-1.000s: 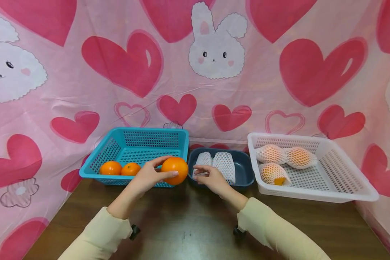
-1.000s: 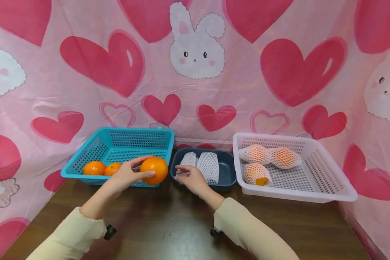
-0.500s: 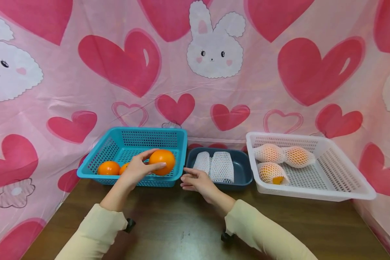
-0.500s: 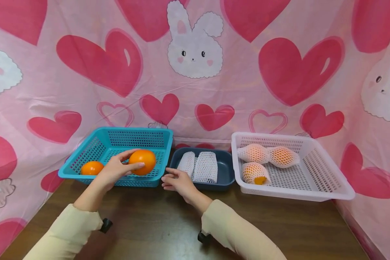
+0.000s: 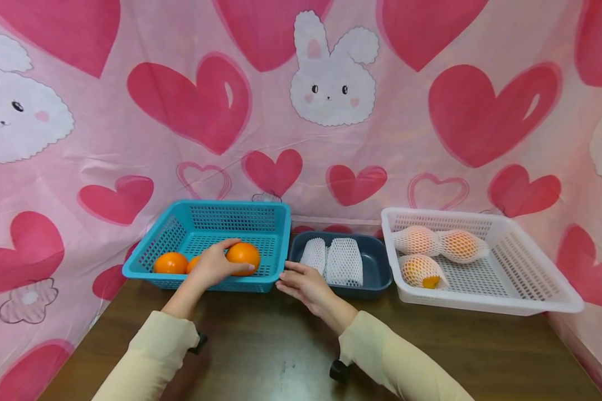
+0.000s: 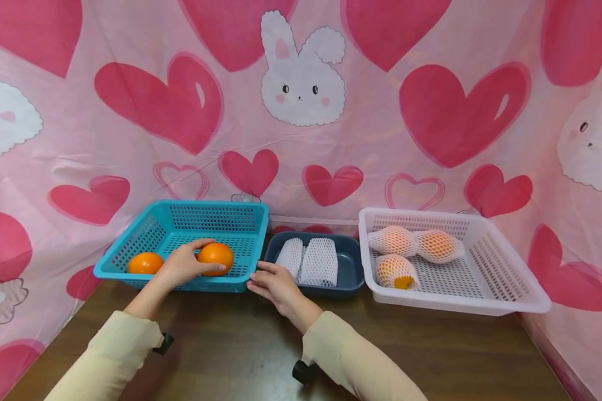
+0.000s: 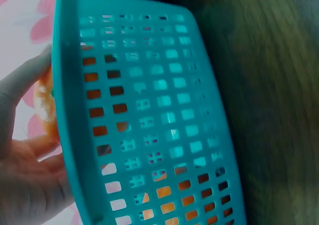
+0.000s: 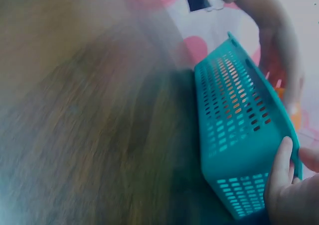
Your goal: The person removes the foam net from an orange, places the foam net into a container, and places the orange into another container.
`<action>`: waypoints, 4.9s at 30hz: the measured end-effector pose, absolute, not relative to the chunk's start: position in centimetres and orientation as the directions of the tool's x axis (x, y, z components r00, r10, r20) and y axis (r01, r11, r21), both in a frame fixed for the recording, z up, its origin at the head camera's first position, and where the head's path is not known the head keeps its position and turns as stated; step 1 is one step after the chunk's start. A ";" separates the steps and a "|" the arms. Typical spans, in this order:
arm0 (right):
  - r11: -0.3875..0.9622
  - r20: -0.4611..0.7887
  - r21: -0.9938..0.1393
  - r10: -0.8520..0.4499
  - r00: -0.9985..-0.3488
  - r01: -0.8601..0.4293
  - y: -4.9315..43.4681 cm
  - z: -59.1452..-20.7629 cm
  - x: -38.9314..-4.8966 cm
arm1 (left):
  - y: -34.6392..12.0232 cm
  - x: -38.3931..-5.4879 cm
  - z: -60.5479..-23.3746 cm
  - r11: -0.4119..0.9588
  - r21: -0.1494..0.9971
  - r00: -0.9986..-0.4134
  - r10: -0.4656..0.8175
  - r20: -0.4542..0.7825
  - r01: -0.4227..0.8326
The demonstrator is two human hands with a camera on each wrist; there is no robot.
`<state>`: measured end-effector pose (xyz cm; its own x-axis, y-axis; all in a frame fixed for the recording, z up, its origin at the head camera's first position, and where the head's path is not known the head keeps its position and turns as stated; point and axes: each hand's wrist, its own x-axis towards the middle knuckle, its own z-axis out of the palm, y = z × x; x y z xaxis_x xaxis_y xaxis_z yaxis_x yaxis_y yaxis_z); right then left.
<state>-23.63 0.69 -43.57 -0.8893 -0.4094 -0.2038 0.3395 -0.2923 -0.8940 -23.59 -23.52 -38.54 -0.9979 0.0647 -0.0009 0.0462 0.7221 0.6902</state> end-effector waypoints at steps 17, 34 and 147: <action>-0.334 -0.254 -0.861 -0.372 -0.893 0.384 0.2 -43.1 -23.6 | -23.4 -25.0 -39.5 0.833 0.536 -0.985 0.173 -0.013 0.139; -0.318 -0.230 -0.879 -0.373 -0.899 0.357 0.3 -43.1 -23.5 | -23.7 -25.9 -39.6 0.864 0.500 -0.979 0.149 -0.137 0.061; 0.609 0.392 -0.673 -0.188 -0.900 -0.420 25.2 -39.8 -24.6 | -5.8 -24.4 -40.1 0.342 0.933 -0.968 0.249 0.023 0.110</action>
